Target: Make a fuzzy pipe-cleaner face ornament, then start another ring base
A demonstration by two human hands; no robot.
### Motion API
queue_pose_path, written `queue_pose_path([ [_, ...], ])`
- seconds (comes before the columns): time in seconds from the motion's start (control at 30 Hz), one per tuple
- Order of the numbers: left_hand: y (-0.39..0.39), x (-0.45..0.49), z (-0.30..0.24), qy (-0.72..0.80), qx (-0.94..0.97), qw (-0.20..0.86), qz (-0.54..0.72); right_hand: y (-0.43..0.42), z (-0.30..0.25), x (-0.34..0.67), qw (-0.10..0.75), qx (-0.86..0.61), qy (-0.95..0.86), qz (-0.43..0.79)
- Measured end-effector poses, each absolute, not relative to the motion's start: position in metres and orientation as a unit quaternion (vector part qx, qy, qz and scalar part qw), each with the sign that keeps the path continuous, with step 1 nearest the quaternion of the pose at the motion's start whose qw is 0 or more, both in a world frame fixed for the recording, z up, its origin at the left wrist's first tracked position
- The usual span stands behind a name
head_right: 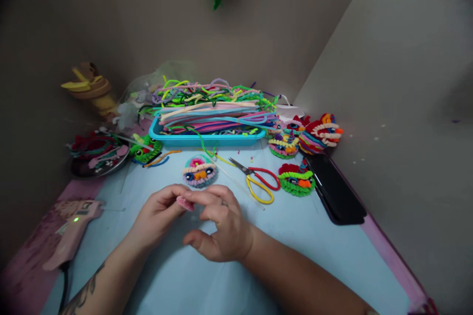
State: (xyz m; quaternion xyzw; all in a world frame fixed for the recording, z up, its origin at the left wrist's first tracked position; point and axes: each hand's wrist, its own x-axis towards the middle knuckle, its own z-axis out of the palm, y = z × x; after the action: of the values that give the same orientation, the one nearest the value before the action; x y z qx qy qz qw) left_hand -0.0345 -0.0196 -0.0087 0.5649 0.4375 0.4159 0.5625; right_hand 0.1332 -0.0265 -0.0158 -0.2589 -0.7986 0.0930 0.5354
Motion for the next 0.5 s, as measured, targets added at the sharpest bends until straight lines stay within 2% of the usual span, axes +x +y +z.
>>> queue_pose_path([
  [0.33, -0.020, -0.034, -0.007, 0.449, 0.572, 0.551, 0.409, -0.026, -0.018, 0.136, 0.526, -0.253, -0.806, 0.093],
  [0.5, -0.013, -0.044, -0.004, 0.468, 0.581, 0.532, 0.400, -0.018, -0.027, 0.142, 0.571, -0.329, -0.747, 0.088],
])
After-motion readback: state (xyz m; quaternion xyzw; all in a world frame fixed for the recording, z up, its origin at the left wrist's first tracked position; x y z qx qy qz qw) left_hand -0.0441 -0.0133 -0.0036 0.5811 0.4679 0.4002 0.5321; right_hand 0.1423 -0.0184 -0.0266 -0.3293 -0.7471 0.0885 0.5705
